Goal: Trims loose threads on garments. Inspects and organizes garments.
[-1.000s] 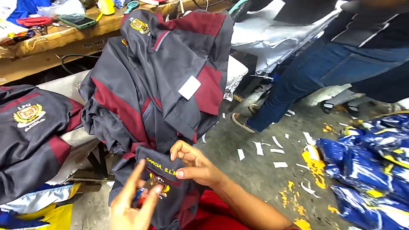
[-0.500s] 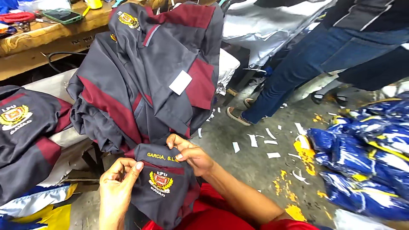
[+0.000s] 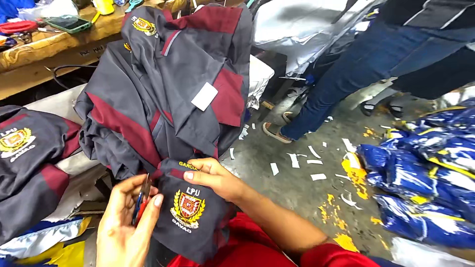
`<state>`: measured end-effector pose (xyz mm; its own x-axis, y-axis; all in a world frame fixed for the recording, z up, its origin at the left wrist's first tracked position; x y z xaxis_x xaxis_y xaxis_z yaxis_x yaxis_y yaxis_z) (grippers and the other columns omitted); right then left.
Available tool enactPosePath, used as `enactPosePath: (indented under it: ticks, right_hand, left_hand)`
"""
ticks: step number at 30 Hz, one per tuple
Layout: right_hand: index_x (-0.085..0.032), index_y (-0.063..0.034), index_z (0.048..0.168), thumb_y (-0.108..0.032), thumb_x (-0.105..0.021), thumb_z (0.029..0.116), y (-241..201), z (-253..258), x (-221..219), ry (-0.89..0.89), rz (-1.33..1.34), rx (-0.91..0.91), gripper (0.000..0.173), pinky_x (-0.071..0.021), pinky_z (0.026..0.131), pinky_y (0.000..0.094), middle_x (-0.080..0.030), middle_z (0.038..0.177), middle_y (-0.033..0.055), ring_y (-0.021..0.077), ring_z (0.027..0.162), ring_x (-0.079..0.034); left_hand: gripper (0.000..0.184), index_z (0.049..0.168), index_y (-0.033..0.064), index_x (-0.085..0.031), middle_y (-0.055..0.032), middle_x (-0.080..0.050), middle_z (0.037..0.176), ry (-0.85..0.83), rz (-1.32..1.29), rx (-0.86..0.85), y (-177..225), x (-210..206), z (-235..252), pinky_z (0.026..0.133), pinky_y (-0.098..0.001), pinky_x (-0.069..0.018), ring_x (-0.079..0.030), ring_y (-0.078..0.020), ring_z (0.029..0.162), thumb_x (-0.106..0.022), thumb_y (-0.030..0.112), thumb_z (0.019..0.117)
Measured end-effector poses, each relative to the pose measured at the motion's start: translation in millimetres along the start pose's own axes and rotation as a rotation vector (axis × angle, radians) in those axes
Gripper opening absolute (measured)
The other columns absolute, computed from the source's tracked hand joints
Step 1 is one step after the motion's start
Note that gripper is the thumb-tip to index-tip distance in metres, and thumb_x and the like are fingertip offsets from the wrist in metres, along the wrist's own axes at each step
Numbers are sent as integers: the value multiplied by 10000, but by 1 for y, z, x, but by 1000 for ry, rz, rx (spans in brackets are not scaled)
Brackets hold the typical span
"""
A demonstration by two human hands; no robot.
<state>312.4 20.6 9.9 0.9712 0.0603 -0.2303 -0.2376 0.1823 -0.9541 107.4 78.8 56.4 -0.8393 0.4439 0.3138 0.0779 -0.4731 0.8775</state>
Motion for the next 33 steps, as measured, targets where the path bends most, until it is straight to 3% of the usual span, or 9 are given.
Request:
enactPosePath:
  ticks: [3, 9, 14, 25, 33]
  right_hand:
    - [-648, -61, 902, -119, -519, 1048, 2, 2, -1, 6, 35, -32, 204, -521, 669, 199, -636, 767, -52, 7, 715, -617]
    - [-641, -39, 893, -129, -558, 1033, -1, 1, -4, 24, -116, 26, 185, -494, 655, 193, -610, 747, -42, 3, 703, -593]
    - [-616, -58, 797, -163, -538, 1043, -3, -2, -8, 21, -233, 41, 279, -408, 571, 167, -531, 663, -63, -22, 618, -513]
    - [-635, -45, 839, -121, -479, 1065, -1, -5, -18, -28, -104, 25, 285, -473, 611, 171, -580, 705, -55, -17, 656, -567]
    - [-640, -69, 861, -125, -445, 1072, 5, -4, -24, -29, 54, -24, 293, -508, 639, 186, -611, 735, -60, -6, 686, -601]
  left_hand:
    - [335, 1240, -30, -677, -75, -703, 1128, -68, 132, -58, 3, -2, -21, 868, -221, -580, -669, -57, 989, -696, 177, 977]
    - [343, 1126, -87, -695, -133, -725, 978, -20, 284, -34, 11, -24, -47, 797, -175, -572, -679, -33, 856, -762, 184, 925]
    - [299, 1101, -25, -743, -127, -721, 1024, -2, 362, -108, 7, -29, -47, 871, -182, -542, -671, -87, 974, -753, 223, 935]
    - [286, 1096, -32, -739, -82, -706, 1023, 42, 166, -89, 3, -29, -46, 791, -145, -579, -676, -17, 902, -792, 169, 900]
    - [212, 1055, -1, -767, -66, -727, 1018, 72, 176, -134, -1, -30, -45, 889, -163, -567, -685, -40, 1002, -783, 147, 903]
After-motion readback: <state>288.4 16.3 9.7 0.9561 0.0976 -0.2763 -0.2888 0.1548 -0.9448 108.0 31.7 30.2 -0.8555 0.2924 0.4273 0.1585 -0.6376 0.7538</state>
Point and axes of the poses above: each hand's wrist, its own z-axis towards the middle knuckle, its own x-axis out of the back of the hand, y = z × x, the point moved 3 cm from there along z, towards the middle knuckle
